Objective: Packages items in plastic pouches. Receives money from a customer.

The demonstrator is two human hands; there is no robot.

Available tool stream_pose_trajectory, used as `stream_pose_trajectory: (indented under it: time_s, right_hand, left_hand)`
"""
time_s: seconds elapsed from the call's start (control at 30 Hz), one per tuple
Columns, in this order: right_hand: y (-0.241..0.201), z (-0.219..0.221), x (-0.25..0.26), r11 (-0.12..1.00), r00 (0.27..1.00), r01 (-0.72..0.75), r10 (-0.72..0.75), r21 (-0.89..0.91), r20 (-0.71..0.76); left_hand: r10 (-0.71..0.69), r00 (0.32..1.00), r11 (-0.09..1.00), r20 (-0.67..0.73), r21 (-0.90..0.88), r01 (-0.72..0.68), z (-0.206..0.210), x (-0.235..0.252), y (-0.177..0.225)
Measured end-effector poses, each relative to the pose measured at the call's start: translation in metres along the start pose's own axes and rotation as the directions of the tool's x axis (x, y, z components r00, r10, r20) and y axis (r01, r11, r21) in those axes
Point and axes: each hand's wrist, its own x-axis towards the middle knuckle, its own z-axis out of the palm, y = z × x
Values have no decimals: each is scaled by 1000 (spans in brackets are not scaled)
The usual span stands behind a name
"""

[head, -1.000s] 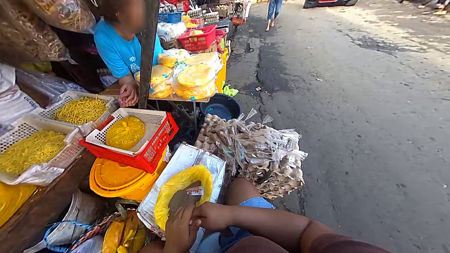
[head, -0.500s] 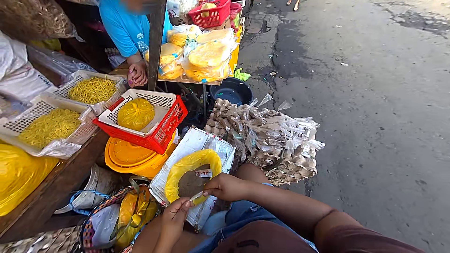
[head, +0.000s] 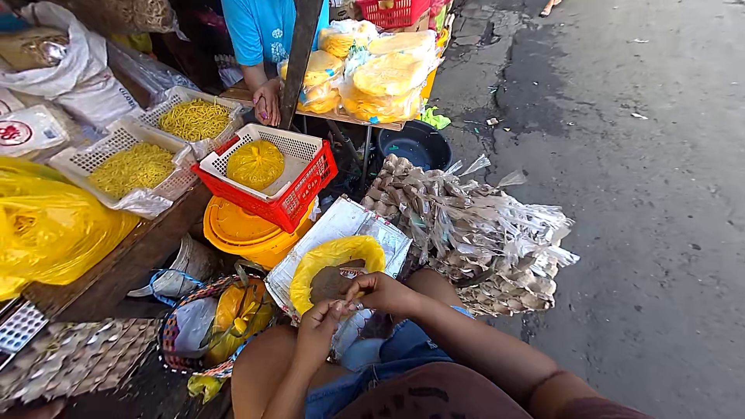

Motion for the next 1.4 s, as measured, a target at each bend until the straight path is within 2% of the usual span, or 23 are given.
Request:
stream_pose_trajectory:
  time_s: [0.1, 0.2, 0.27, 0.33, 0.4, 0.5, 0.6, 0.67, 0.73, 0.83, 0.97, 1.03, 1.13, 1.2, 1.27, 1.33, 1.4]
  right_hand:
    - [3, 8, -1, 999, 989, 34, -31, 22, -146]
    - [4, 27, -1, 986, 963, 30, 16, 166, -269]
    - [8, 39, -1, 978, 940, 54, 17, 199, -341]
    - [14, 49, -1, 982, 905, 94, -15, 166, -425]
    - [22, 51, 1, 979, 870, 162, -83, 121, -486]
    - [24, 51, 1, 956, 840, 239, -114, 171, -531]
    - [28, 46, -3, 906, 884, 313, -169, 284, -437]
    - [23, 44, -5, 906, 928, 265, -146, 331, -343]
    - [13, 45, -5, 932, 947, 166, -60, 322, -315]
    - [5, 36, -10, 978, 960, 69, -12, 195, -279]
    - [-3, 20, -16, 990, 992, 128, -128, -65, 5]
    - [-6, 22, -15, 987, 994, 109, -111, -118, -5]
    - [-10, 28, -12, 994, 995, 59, -66, -90, -71]
    - [-7, 31, -9, 961, 980, 179, -194, -211, -52]
    - [3, 32, -5, 858, 948, 297, -316, -419, 24]
    - [11, 33, -5, 787, 952, 289, -298, -545, 74]
    - [13, 34, -9, 765, 964, 253, -253, -592, 86]
  left_hand:
    - [33, 999, 985, -27, 170, -28, 12, -5, 6]
    - [184, 974, 841, -128, 534, -89, 23, -4, 6]
    - [267, 947, 761, -177, 642, -94, 30, -3, 4]
    - [357, 913, 726, -199, 674, -137, 38, -4, -3]
    - [412, 881, 747, -234, 640, -179, 44, -4, -12]
    - [244, 929, 911, -277, 395, -122, 42, -2, -2]
    - [95, 979, 972, -182, 227, -52, 27, 5, 15]
    - [-14, 999, 978, -45, 206, 23, 19, 7, 21]
    - [-66, 997, 956, -28, 284, 71, 16, 3, 21]
    - [97, 987, 915, -129, 401, -37, 23, -4, 9]
    - [363, 904, 895, -225, 354, -271, 12, -4, -8]
    - [450, 864, 860, -225, 370, -352, 5, -3, -8]
    - [532, 828, 796, -177, 439, -417, 5, -2, -4]
    - [562, 813, 748, -152, 512, -422, 3, -3, -5]
    - [559, 811, 708, -175, 610, -356, -6, -1, -7]
    - [503, 823, 730, -264, 640, -240, -24, 3, -9]
    - [429, 829, 791, -358, 592, -153, -33, 6, -16]
